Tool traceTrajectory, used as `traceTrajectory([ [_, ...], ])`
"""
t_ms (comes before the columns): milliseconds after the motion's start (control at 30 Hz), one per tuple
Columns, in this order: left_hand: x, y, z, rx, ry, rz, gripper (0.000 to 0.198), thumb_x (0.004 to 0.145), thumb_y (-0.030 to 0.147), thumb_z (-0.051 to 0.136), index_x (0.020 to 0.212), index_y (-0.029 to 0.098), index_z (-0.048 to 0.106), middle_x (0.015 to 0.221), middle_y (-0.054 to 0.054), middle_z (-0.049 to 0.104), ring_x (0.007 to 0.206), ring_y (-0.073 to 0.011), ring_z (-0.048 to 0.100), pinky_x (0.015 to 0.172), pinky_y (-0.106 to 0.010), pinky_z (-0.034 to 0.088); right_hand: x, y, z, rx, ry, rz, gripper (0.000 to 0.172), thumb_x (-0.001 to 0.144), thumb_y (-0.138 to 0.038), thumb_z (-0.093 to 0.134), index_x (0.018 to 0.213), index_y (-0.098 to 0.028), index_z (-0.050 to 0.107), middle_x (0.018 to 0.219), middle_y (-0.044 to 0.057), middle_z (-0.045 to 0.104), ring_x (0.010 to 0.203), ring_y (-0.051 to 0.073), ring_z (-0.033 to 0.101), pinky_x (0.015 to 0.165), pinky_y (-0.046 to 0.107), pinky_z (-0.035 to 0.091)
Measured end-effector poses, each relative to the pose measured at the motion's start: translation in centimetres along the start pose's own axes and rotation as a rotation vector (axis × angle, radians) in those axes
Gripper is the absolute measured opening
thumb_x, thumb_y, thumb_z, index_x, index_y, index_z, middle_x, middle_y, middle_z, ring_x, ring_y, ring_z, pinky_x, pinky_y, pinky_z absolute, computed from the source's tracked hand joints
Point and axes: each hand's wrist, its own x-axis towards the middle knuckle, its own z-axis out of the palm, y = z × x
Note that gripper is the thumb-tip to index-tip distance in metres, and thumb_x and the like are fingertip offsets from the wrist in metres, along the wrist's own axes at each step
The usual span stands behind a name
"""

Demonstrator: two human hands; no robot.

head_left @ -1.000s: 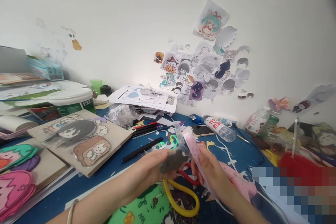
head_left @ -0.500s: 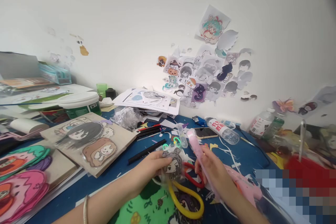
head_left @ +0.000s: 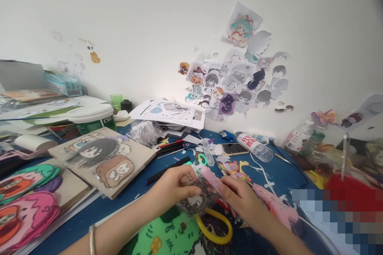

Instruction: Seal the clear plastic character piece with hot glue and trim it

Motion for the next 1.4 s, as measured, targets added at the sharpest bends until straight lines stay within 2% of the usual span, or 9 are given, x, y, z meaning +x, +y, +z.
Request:
traceTrajectory([
  [200,0.2,-0.2,0.3,-0.055,0.032,-0.028,0.027,0.065,0.038,0.069,0.068,0.018,0.05,0.043,0.012,0.033,0.044,-0.0079,0.028,0.045,-0.021,0.021,0.3,0.1,0.2,-0.153,0.07,-0.005,0.042,0.088,-0.053,0.04,0.062,-0.02,0.037,0.051,-0.007,0.033,0.04,0.008,0.038,0.04,0.021,0.025],
  [267,0.2,-0.3,0.3,-0.178,0.026,-0.052,0.03,0.063,0.039,0.072,0.073,0.018,0.054,0.045,0.01,0.043,0.044,-0.0087,0.039,0.047,-0.02,0.028,0.3,0.2,0.1,-0.184,0.136,-0.012,0.042,0.087,-0.053,0.04,0.062,-0.02,0.038,0.05,-0.007,0.034,0.039,0.008,0.037,0.04,0.022,0.024],
  [400,0.1,0.3,0.4,-0.493,0.005,-0.137,0.035,0.058,0.035,0.08,0.08,0.016,0.059,0.071,-0.002,0.069,0.07,-0.0184,0.063,0.068,-0.028,0.047,0.3,0.4,0.0,-0.055,0.218,0.037,0.042,0.088,-0.054,0.037,0.063,-0.021,0.041,0.044,-0.007,0.037,0.035,0.008,0.039,0.04,0.022,0.029],
  [600,-0.4,0.7,1.0,-0.637,-0.061,-0.095,0.026,0.065,0.033,0.076,0.078,0.013,0.064,0.081,-0.009,0.073,0.081,-0.025,0.067,0.084,-0.039,0.048,0.3,0.5,0.4,0.142,0.185,0.082,0.045,0.087,-0.059,0.035,0.063,-0.021,0.04,0.047,-0.007,0.043,0.031,0.007,0.037,0.034,0.02,0.026],
  [800,-0.4,0.5,1.7,-0.611,0.069,-0.165,0.034,0.055,0.038,0.081,0.072,0.013,0.065,0.073,-0.008,0.073,0.078,-0.027,0.067,0.082,-0.04,0.05,0.6,1.1,0.5,-0.251,0.412,-0.039,0.042,0.085,-0.057,0.041,0.064,-0.02,0.048,0.054,-0.002,0.046,0.051,0.014,0.045,0.047,0.024,0.031],
  [967,-0.9,1.6,1.7,-0.622,0.07,-0.163,0.038,0.058,0.04,0.079,0.081,0.014,0.065,0.081,-0.009,0.074,0.081,-0.026,0.068,0.083,-0.038,0.05,0.4,0.6,-0.2,0.121,0.447,0.083,0.054,0.084,-0.067,0.026,0.067,-0.02,0.047,0.051,-0.003,0.041,0.041,0.011,0.037,0.041,0.024,0.034],
  [1067,-0.9,1.6,1.4,-0.593,0.081,-0.167,0.033,0.06,0.039,0.078,0.077,0.014,0.063,0.08,-0.009,0.074,0.082,-0.0256,0.068,0.081,-0.037,0.05,0.2,0.3,-0.4,0.232,0.335,0.07,0.061,0.079,-0.075,0.022,0.066,-0.02,0.046,0.051,-0.002,0.044,0.037,0.011,0.039,0.039,0.025,0.037],
  [1267,-0.7,0.8,1.7,-0.579,0.037,-0.16,0.033,0.059,0.038,0.078,0.076,0.014,0.064,0.078,-0.009,0.073,0.08,-0.0262,0.067,0.081,-0.039,0.049,0.2,0.6,0.5,0.091,0.256,0.058,0.05,0.085,-0.065,0.03,0.068,-0.021,0.045,0.048,-0.005,0.045,0.035,0.009,0.039,0.038,0.022,0.03],
  [1400,-0.6,0.4,2.1,-0.481,0.037,-0.208,0.033,0.059,0.04,0.077,0.075,0.015,0.064,0.075,-0.007,0.072,0.075,-0.0243,0.066,0.074,-0.036,0.05,0.3,0.7,0.2,-0.334,0.337,-0.031,0.049,0.089,-0.06,0.029,0.059,-0.022,0.037,0.047,-0.003,0.044,0.042,0.012,0.043,0.044,0.024,0.027],
])
